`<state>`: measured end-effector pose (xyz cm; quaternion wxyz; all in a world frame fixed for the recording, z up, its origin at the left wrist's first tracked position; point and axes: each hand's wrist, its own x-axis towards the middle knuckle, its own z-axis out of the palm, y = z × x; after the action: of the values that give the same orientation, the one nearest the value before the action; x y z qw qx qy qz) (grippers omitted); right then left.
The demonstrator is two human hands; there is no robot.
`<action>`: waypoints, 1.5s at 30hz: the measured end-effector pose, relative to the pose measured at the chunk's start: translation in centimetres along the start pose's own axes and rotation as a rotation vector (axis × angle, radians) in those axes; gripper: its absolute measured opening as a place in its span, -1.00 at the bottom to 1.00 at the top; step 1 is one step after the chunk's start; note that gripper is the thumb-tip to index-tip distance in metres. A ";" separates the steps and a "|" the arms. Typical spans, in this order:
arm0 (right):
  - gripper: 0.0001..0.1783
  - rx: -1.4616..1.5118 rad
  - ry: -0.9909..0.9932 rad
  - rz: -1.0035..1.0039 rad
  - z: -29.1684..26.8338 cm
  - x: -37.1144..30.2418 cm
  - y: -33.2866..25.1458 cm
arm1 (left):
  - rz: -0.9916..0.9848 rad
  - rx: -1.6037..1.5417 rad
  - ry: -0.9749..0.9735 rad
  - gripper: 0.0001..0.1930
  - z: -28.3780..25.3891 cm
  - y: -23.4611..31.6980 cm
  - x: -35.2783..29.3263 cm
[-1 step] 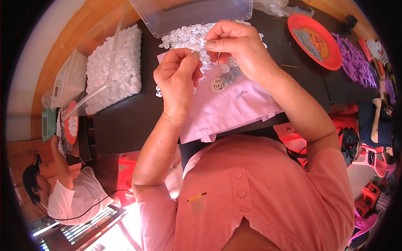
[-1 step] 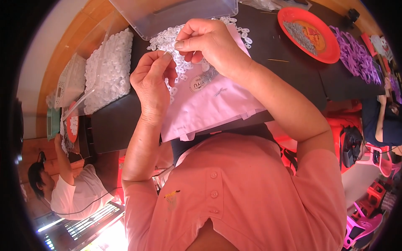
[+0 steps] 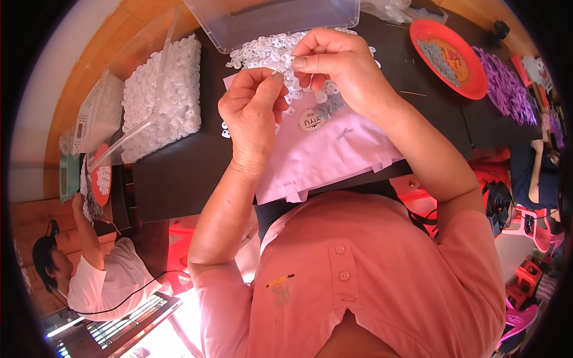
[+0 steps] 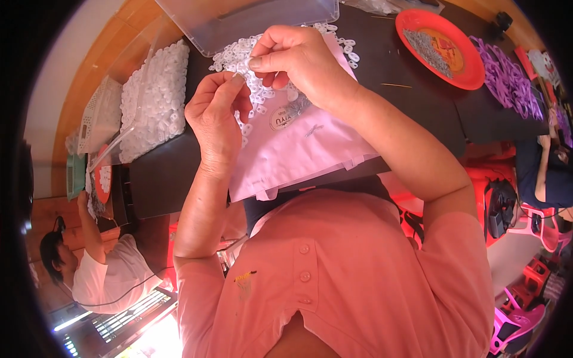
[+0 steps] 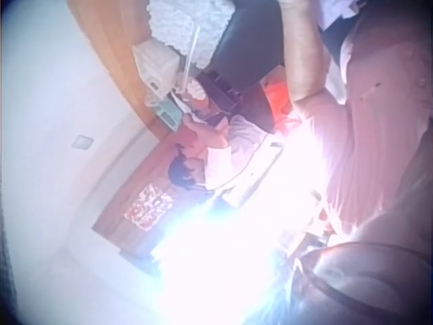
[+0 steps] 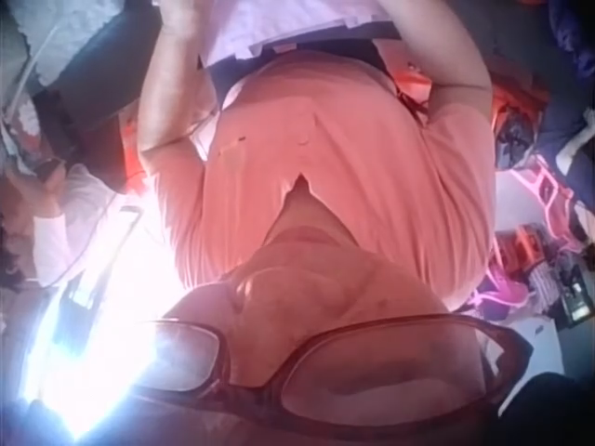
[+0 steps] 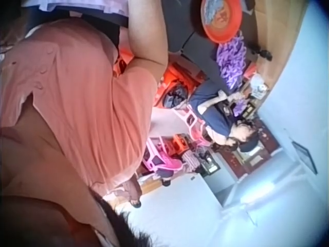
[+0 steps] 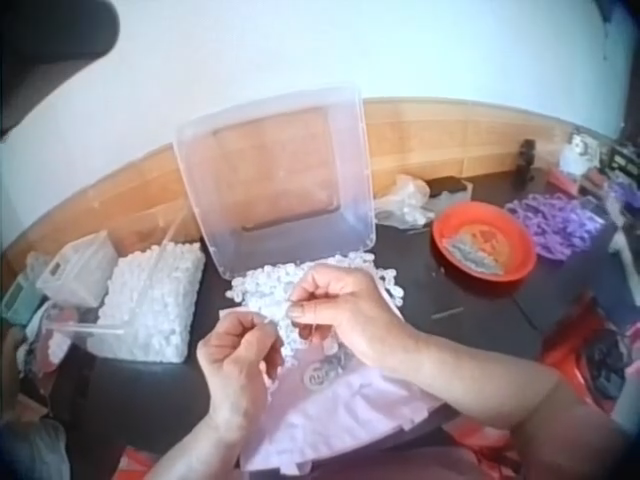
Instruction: Manually joining small white plastic ring-like components together on a workbench.
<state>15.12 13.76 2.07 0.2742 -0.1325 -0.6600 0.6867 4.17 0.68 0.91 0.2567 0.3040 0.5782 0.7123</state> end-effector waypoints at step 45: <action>-0.75 -0.014 -0.252 0.193 0.0 -0.7 -2.4 | 0.331 -0.042 -0.279 -0.72 -1.4 -0.2 -0.5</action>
<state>16.17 13.36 4.28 0.1210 -0.1103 -0.6782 0.7164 3.46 -0.55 0.47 0.2201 0.4850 0.4644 0.7076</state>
